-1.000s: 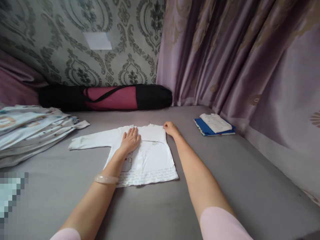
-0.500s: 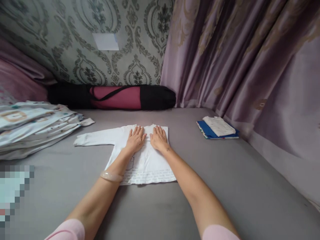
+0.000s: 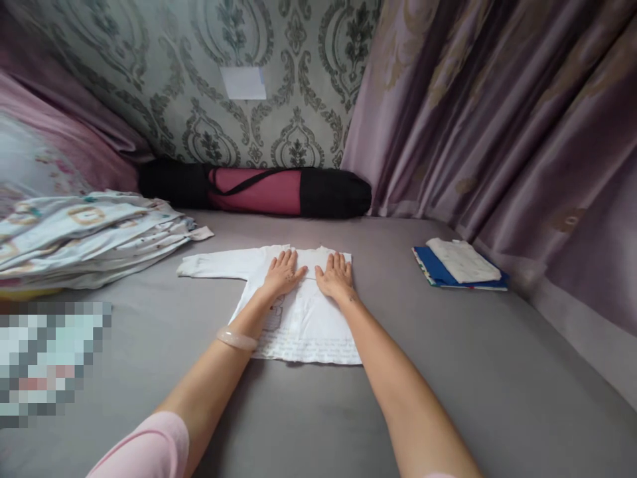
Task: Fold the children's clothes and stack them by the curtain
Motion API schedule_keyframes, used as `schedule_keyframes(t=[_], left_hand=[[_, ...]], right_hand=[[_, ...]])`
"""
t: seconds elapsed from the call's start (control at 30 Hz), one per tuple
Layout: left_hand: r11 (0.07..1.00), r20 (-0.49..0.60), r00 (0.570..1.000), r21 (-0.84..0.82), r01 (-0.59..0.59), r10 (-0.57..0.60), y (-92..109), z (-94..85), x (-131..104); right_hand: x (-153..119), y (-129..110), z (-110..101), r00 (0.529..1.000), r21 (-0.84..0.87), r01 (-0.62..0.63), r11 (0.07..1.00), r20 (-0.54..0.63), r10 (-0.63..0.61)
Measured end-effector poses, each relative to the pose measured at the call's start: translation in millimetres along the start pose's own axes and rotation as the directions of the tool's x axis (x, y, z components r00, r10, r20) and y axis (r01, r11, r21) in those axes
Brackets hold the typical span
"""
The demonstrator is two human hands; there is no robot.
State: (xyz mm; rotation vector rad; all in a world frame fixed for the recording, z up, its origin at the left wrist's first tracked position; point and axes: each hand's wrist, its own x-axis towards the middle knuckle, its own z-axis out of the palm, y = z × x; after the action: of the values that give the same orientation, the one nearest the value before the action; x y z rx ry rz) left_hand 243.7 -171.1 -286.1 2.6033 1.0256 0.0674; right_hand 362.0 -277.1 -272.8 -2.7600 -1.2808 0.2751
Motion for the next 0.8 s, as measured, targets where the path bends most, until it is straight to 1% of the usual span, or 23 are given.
schedule_keyframes(t=[0.07, 0.13, 0.17, 0.23, 0.3, 0.37, 0.4, 0.43, 0.47, 0.5, 0.53, 0.57, 0.6, 0.63, 0.67, 0.7, 0.73, 0.77, 0.8], left_hand=[[0.997, 0.031, 0.999, -0.072, 0.009, -0.006, -1, -2.8, 5], [0.987, 0.054, 0.999, -0.158, 0.001, 0.008, -4, -9.0, 12], [0.981, 0.056, 0.998, -0.192, -0.010, 0.021, -5, -13.7, 14], [0.972, 0.043, 0.998, -0.230, -0.038, 0.049, -12, -25.8, 18], [0.970, -0.001, 0.999, -0.241, -0.037, 0.037, -25, -40.2, 16], [0.971, -0.093, 0.995, -0.237, 0.025, -0.048, -46, -54.8, 8], [0.970, -0.145, 0.983, -0.232, 0.073, -0.109, -58, -61.5, 2], [0.964, -0.196, 0.963, -0.224, 0.141, -0.186, -72, -67.3, -6], [0.951, -0.244, 0.930, -0.215, 0.224, -0.275, -86, -72.1, -14], [0.923, -0.291, 0.881, -0.210, 0.322, -0.373, -100, -75.9, -22], [0.881, -0.336, 0.815, -0.215, 0.422, -0.473, -113, -78.6, -31], [0.824, -0.375, 0.734, -0.232, 0.517, -0.566, -126, -80.4, -39], [0.757, -0.405, 0.644, -0.260, 0.599, -0.649, -137, -81.2, -46], [0.692, -0.421, 0.561, -0.296, 0.658, -0.713, -147, -81.5, -52], [0.642, -0.422, 0.500, -0.330, 0.692, -0.756, -156, -81.2, -56], [0.604, -0.415, 0.458, -0.361, 0.710, -0.786, -163, -80.7, -60], [0.576, -0.406, 0.428, -0.385, 0.721, -0.807, -169, -80.1, -62], [0.557, -0.399, 0.408, -0.403, 0.726, -0.821, -175, -79.6, -63], [0.549, -0.394, 0.400, -0.413, 0.727, -0.827, -179, -79.1, -63]], right_hand=[[-1, -5, -4, 0.999, 0.007, 0.037, 0.999, -0.037, -0.037], [-4, -10, -4, 0.988, 0.003, 0.127, 0.992, -0.092, -0.126], [-6, -12, -3, 0.981, -0.003, 0.166, 0.986, -0.100, -0.166], [-9, -16, 2, 0.978, -0.013, 0.196, 0.981, -0.066, -0.196], [-10, -16, 5, 0.981, -0.020, 0.190, 0.982, -0.043, -0.191], [-9, -16, 4, 0.982, -0.011, 0.187, 0.982, -0.011, -0.187], [-8, -16, 3, 0.983, 0.000, 0.182, 0.983, 0.013, -0.182], [-7, -17, 0, 0.984, 0.012, 0.176, 0.984, 0.029, -0.176], [-7, -18, -2, 0.984, 0.021, 0.175, 0.984, 0.032, -0.175], [-7, -21, -4, 0.983, 0.029, 0.182, 0.983, 0.027, -0.183], [-7, -25, -6, 0.980, 0.039, 0.199, 0.979, 0.020, -0.199], [-9, -29, -8, 0.974, 0.049, 0.224, 0.973, 0.014, -0.224], [-10, -35, -9, 0.967, 0.059, 0.255, 0.965, 0.013, -0.256], [-11, -42, -9, 0.958, 0.069, 0.285, 0.956, 0.018, -0.287], [-13, -48, -9, 0.949, 0.080, 0.312, 0.947, 0.028, -0.315], [-14, -56, -9, 0.941, 0.087, 0.333, 0.939, 0.034, -0.337], [-14, -63, -9, 0.934, 0.091, 0.352, 0.931, 0.036, -0.357], [-14, -70, -8, 0.927, 0.093, 0.370, 0.924, 0.035, -0.374], [-13, -78, -8, 0.920, 0.094, 0.386, 0.918, 0.035, -0.391]])
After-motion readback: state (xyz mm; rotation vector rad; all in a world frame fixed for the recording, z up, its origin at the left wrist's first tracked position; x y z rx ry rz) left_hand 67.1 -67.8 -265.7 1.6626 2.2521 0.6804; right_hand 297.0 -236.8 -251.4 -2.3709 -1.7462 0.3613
